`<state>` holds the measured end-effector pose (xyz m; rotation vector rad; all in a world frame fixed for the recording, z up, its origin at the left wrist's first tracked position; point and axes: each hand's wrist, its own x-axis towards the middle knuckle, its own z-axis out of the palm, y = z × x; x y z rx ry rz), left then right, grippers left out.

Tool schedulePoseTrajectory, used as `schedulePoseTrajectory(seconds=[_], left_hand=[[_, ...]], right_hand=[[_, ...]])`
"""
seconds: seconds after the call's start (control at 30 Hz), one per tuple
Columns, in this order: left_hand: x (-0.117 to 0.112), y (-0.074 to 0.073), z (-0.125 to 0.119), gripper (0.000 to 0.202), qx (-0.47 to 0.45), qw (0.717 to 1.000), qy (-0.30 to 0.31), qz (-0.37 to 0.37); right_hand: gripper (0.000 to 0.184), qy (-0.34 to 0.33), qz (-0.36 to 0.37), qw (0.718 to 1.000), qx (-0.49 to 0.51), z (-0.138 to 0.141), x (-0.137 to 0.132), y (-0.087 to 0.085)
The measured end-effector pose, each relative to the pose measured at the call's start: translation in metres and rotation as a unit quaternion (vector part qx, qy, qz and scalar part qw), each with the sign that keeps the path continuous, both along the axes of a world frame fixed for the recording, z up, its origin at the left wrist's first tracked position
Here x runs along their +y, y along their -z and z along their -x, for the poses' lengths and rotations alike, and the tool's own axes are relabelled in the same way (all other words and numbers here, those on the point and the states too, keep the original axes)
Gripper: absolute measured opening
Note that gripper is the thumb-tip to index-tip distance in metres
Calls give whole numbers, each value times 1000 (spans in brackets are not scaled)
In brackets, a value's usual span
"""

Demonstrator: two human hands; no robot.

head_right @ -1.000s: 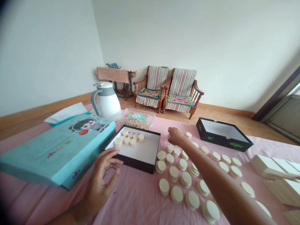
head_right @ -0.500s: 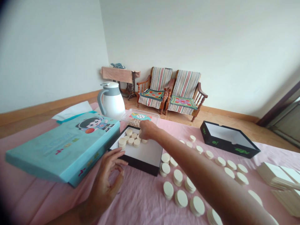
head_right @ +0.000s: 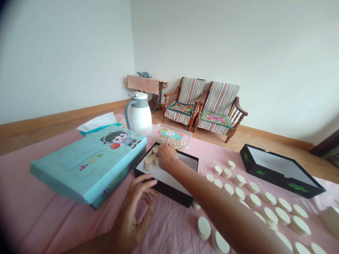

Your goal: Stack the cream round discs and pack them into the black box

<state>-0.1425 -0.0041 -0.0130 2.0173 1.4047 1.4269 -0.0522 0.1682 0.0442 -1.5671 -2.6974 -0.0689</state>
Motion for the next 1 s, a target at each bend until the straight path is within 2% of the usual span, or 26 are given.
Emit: schedulePoseTrajectory(seconds=[0.4,0.6,0.73,1.0], left_hand=[[-1,-2,0,45,4,1000,10,10],[4,0,2,49,44,999,10,17],[12,4,3,57,67,997,20,38],[24,-1,0,49,57,997,21,39]], right_hand=[[27,-16,-31,999,12,-4,-1,10],[25,-18,-26,999,39,-14,-4,-2],[20,-23,-19,997,65,-35,-8,-14],[15,-33,-29,985,167,-104,-30,-26]])
